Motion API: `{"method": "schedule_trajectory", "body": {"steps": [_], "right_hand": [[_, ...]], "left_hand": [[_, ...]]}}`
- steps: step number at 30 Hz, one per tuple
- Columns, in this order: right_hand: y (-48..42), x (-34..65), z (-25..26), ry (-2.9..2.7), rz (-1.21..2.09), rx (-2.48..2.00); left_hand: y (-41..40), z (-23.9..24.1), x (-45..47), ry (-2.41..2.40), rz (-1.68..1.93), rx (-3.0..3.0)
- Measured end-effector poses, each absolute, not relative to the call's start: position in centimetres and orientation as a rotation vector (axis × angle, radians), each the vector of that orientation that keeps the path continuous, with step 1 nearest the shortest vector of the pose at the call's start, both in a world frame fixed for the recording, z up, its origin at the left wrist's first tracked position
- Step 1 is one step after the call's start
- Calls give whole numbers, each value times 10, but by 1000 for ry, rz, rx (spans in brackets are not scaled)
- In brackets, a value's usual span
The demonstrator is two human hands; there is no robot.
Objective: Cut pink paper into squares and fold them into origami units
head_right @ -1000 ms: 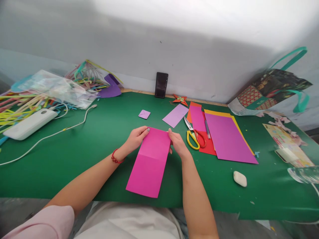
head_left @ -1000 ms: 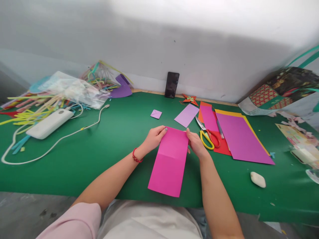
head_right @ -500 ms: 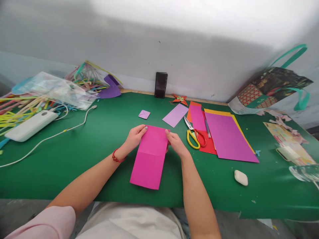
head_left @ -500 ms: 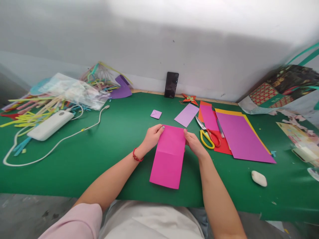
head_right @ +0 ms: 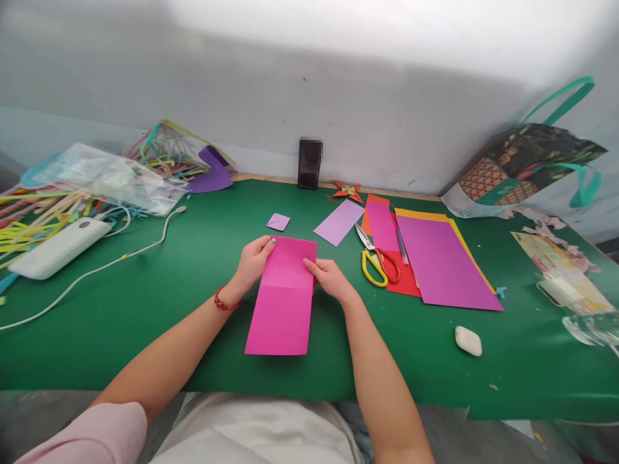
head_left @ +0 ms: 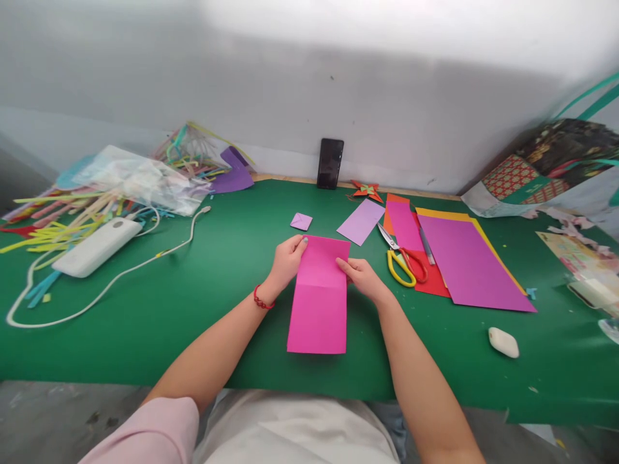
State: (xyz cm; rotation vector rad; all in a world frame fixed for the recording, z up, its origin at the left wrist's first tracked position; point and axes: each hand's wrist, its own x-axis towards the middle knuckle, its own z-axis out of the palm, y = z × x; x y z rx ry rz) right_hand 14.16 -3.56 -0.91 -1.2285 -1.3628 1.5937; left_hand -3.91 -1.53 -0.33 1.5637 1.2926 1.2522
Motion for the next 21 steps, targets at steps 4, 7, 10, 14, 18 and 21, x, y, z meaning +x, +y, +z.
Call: {"method": "schedule_trajectory", "body": {"steps": [4,7,10,14,18,21], "right_hand": [[-35,140,-12,-1302,1607,-1205],[-36,140,-16,-1237,1762,-1112],[-39,138,-20,-1170,1913,-1034],[-38,136,-23,-1180,1855,-1055],[-36,135,-21,-1285,1708,-1126],[-35,133,-19,-1336,1634,-1197]], "left_hand": [[-15,-4,-40,1306,1282,1571],[-12,-4,-43,1311,1329,1546],[-9,-3,-47,1317,1365,1524],[-8,-5,-47,1311,1380,1525],[-10,-9,-45,1339,1409,1564],[-12,-8,-45,1384,1436,1631]]}}
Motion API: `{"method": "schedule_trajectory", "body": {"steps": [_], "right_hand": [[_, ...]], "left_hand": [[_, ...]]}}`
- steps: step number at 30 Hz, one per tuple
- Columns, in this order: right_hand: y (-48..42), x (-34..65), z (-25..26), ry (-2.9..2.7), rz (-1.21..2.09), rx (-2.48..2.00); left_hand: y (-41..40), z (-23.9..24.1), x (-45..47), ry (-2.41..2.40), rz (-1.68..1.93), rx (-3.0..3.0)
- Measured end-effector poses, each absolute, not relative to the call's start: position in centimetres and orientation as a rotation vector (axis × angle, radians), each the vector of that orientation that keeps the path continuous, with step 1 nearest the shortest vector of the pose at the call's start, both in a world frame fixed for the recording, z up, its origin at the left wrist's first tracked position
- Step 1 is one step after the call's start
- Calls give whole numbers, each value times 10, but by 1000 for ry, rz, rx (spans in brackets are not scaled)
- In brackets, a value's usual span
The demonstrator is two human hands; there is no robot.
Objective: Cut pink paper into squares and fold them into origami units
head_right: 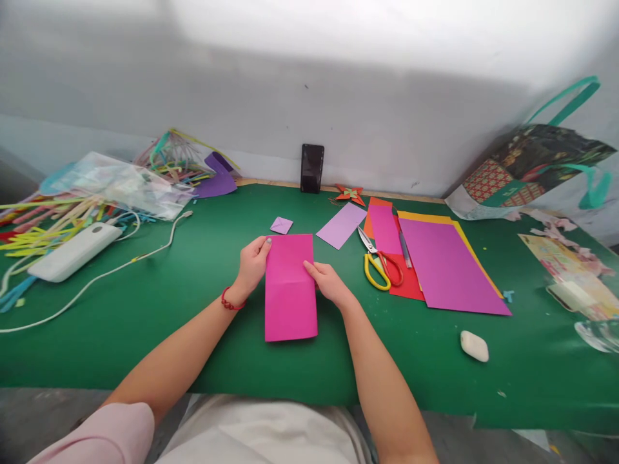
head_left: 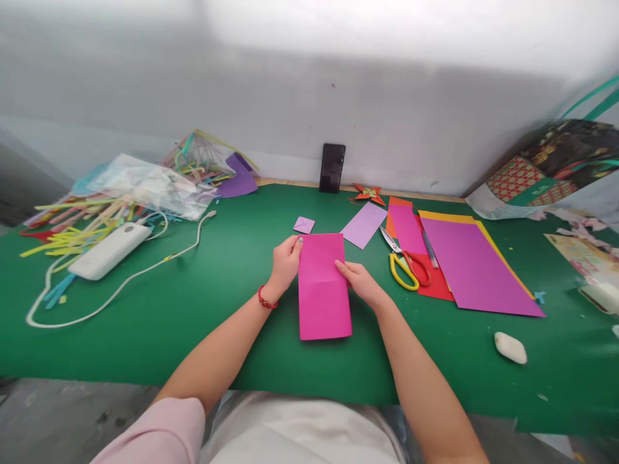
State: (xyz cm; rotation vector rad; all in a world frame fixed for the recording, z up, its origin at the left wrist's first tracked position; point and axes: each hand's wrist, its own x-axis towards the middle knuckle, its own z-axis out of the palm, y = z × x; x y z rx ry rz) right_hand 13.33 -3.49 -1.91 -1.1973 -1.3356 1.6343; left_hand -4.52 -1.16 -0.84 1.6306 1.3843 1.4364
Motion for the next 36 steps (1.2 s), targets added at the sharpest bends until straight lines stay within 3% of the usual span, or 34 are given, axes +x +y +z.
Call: {"method": "schedule_trajectory", "body": {"steps": [8,14,21,36], "right_hand": [[-34,132,-19,-1482,1443,-1196],[-35,136,-19,-1534,1614,-1161],[-33,133,-22,-1615,1241,-1215],[-30,136,-30,-1490,1389,-1141]], "left_hand": [[-14,-2,-46,1396,1458,1726],[-11,-2,-50,1414,1482,1626],[-11,-1,-50,1436,1473,1616],[-7,-3,-49,1181,1467,1425]]}}
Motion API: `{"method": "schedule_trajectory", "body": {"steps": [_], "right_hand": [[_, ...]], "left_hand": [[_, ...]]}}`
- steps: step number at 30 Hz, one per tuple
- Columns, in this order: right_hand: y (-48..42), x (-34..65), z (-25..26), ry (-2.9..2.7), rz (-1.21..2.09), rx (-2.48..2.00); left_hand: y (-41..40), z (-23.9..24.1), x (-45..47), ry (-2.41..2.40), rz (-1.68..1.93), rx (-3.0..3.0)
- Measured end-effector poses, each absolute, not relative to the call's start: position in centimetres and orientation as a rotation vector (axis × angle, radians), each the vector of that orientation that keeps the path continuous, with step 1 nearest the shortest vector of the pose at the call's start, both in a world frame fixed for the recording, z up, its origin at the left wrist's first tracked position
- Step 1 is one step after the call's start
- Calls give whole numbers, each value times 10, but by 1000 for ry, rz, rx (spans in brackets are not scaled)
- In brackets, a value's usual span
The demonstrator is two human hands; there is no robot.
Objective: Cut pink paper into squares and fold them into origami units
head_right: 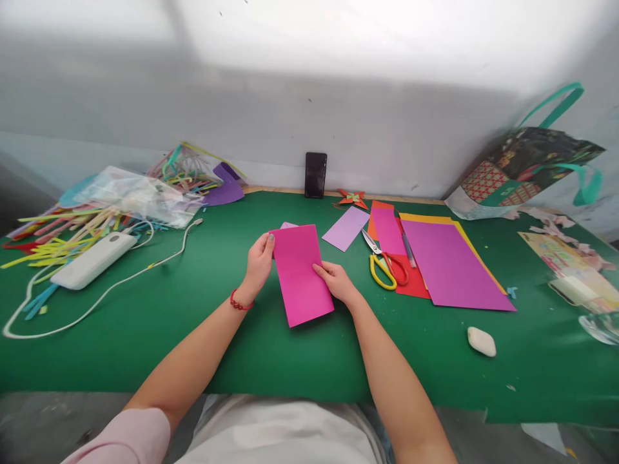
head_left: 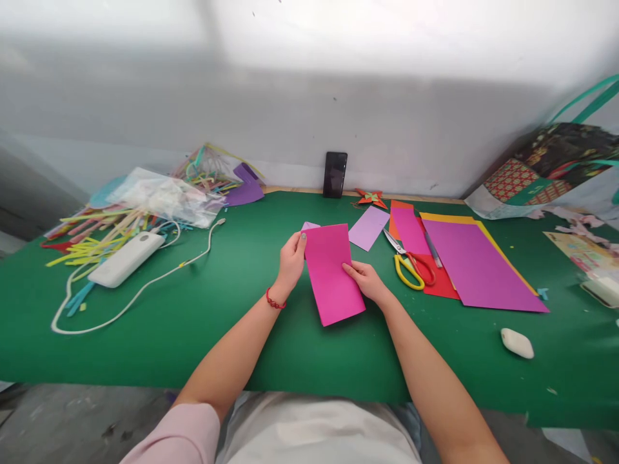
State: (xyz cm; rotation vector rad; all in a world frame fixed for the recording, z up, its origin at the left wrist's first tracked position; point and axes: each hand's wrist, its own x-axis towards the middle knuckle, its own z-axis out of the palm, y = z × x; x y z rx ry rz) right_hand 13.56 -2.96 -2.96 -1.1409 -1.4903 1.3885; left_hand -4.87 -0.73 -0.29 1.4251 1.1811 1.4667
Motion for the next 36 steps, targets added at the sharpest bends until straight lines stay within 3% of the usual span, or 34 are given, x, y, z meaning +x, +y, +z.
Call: {"method": "schedule_trajectory", "body": {"steps": [7,17,31,36], "right_hand": [[-25,140,-26,-1329,1122,-1241],[-35,129,-19,-1370,1370,-1268],[-35,133,-17,-1422,1138,-1330],[-28,138,-27,-1262,1024,-1416]], "left_hand": [[-14,-12,-36,1163,1134,1578],[-10,-7,-41,1289,1329,1536],[-12,-8,-39,1191,1261,1394],[-18,-6,-40,1298,1418,1449]]}}
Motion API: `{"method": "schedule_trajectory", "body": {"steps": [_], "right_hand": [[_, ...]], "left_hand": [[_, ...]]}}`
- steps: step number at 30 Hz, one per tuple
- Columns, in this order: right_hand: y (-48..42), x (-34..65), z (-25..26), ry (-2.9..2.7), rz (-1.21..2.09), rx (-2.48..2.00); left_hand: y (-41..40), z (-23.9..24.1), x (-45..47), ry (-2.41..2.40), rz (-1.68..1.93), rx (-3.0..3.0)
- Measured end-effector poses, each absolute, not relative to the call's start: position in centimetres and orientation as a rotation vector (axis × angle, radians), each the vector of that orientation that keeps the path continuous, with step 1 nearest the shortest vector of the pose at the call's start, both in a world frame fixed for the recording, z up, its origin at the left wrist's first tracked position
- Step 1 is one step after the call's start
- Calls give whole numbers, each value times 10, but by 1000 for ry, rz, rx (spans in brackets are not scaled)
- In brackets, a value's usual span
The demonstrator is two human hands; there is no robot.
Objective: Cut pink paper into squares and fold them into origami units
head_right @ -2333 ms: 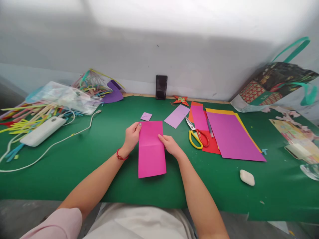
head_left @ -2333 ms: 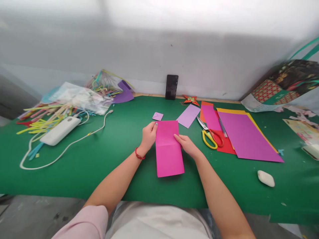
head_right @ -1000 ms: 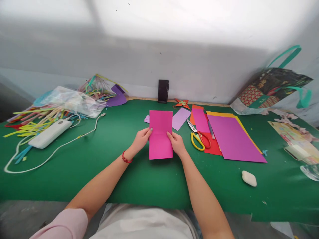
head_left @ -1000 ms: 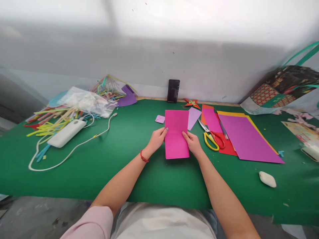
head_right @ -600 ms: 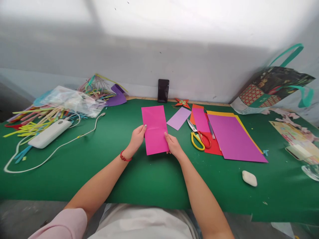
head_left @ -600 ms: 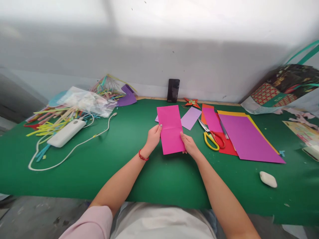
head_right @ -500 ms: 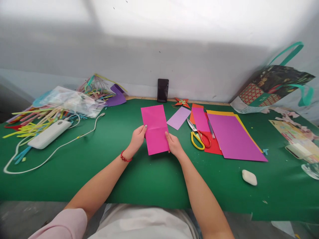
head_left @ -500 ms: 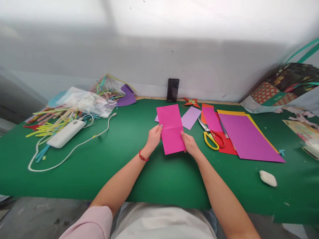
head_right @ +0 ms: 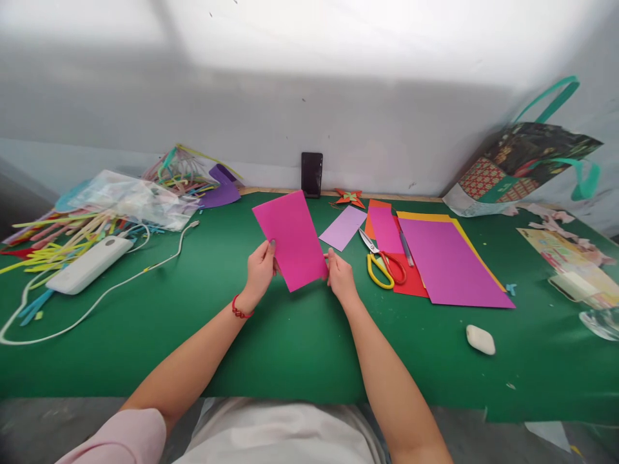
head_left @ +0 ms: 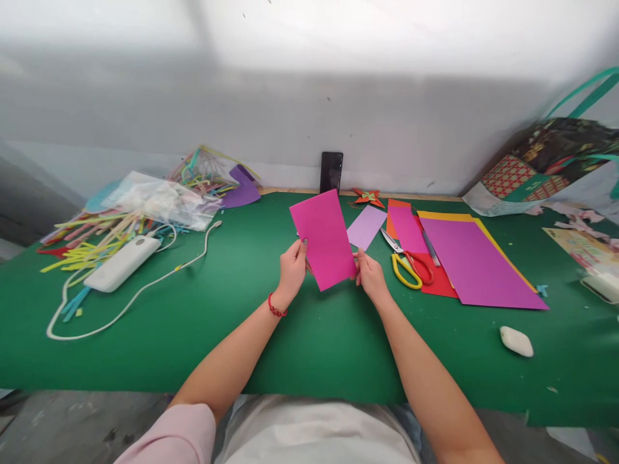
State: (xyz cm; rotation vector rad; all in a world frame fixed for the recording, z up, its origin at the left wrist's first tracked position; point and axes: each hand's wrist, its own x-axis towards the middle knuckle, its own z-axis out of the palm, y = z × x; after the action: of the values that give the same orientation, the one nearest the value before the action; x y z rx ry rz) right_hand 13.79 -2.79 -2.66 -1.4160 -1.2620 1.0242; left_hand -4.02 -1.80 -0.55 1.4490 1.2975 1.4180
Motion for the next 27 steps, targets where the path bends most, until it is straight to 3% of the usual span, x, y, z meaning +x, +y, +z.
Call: {"method": "schedule_trajectory", "body": {"steps": [4,9,14,19,23,27], "right_hand": [[-21,146,-25,-1088,1187,-1421],[-23,158,-10,-851,1564,-1143],[-25,166,-8,-983,1401,-1167],[-21,159,-21,-1354,726,-1370],[-24,150,-23,-1461,608,-1434],[-26,147,-23,-1446,588,-1482]], "left_hand": [[-25,-4,-42,1232,1422,1765],[-30,-6,-39,768,1044,2449],[-26,-9,-36,691,950,2696],[-24,-16,-33,1080,1073,2374],[-16,-17,-33,1360,1194,1749],[-10,-12,-34,1229,1009,1301]]}}
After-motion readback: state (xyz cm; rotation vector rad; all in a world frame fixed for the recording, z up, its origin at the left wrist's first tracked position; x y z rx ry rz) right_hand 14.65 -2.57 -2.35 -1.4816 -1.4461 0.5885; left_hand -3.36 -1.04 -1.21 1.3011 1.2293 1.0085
